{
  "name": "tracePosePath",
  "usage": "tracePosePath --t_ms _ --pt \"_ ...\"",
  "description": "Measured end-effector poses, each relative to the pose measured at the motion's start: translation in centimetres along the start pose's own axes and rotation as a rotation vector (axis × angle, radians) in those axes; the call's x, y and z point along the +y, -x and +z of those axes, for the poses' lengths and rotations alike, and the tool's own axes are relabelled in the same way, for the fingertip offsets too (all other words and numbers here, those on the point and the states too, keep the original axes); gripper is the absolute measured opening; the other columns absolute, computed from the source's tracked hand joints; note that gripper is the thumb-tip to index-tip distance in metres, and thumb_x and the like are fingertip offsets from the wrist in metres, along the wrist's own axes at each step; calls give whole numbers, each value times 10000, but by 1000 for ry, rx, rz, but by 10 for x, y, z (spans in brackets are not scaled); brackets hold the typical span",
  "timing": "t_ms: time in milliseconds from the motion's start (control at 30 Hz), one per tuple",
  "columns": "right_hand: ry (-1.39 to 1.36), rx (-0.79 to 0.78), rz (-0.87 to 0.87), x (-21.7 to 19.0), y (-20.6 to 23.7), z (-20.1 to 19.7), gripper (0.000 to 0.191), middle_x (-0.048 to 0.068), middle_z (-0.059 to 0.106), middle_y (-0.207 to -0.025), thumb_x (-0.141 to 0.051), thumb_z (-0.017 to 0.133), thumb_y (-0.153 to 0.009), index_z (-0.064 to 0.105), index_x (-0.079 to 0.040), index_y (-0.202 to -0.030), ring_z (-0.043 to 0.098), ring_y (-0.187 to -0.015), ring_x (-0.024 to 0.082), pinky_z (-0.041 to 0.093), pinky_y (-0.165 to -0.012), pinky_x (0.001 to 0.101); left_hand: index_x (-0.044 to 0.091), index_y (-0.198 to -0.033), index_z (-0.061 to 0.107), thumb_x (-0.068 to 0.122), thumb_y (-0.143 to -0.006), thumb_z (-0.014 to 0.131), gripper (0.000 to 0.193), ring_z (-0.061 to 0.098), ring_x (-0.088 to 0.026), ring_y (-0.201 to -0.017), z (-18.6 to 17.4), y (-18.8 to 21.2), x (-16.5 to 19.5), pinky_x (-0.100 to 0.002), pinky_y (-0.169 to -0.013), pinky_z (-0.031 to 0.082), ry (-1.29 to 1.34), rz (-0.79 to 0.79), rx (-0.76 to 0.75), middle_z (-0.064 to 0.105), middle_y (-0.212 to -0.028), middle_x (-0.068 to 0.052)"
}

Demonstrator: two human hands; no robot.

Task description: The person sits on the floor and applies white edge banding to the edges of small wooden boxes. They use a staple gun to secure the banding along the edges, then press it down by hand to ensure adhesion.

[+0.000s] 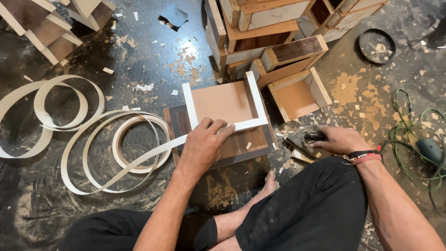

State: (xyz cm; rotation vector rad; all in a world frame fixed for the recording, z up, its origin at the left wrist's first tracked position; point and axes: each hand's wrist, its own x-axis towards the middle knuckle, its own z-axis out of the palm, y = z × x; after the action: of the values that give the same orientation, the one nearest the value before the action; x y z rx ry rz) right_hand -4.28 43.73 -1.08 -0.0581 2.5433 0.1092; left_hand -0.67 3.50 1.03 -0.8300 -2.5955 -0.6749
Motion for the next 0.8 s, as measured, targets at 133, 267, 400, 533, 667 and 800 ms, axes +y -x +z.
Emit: tracePosePath --t_ms 133,267,400,533,667,800 --pt "-169 152 -18 6 12 8 589 129 778 -1008 -646 688 -810 737 -163 -1145 742 -973 328 582 -800 444 104 -1150 755 -20 -746 671 430 629 -254 -938 0 1 4 -371 -800 567 -13 -7 -6 685 -1062 -32" --pt "-392 438 76 -4 31 -2 508 160 759 -993 -544 713 -822 753 -182 -1177 721 -906 356 558 -777 464 110 -1151 761 -20 -728 668 452 621 -261 -928 0 1 3 -367 -799 568 -24 -20 3 684 -1050 -34" --pt "-304 703 120 -24 48 -29 471 195 739 -930 -518 721 -952 722 -99 -1167 717 -873 346 545 -790 442 101 -1146 764 -5 -754 668 417 617 -255 -918 1 3 2 -375 -789 556 -5 -25 26 677 -1027 -33" --pt "-651 714 -146 -43 64 -75 361 145 746 -885 -375 594 -1041 662 -62 -1210 723 -833 281 526 -752 400 107 -1130 771 6 -756 664 402 610 -252 -912 0 4 4 -385 -809 543 -13 -12 41 670 -1006 -31" --pt "-689 635 -122 -87 64 -99 340 162 729 -829 -345 559 -1043 636 -64 -1218 706 -755 315 526 -682 422 107 -1139 768 15 -751 662 413 606 -253 -938 -3 6 3 -377 -836 535 -53 11 46 664 -1020 -36" --pt "-454 780 -229 -132 52 -101 330 213 727 -869 -338 576 -1068 644 -62 -1236 695 -799 398 521 -697 483 118 -1140 768 25 -769 669 395 607 -253 -961 -4 9 1 -391 -860 518 -62 -7 25 663 -1019 -32"
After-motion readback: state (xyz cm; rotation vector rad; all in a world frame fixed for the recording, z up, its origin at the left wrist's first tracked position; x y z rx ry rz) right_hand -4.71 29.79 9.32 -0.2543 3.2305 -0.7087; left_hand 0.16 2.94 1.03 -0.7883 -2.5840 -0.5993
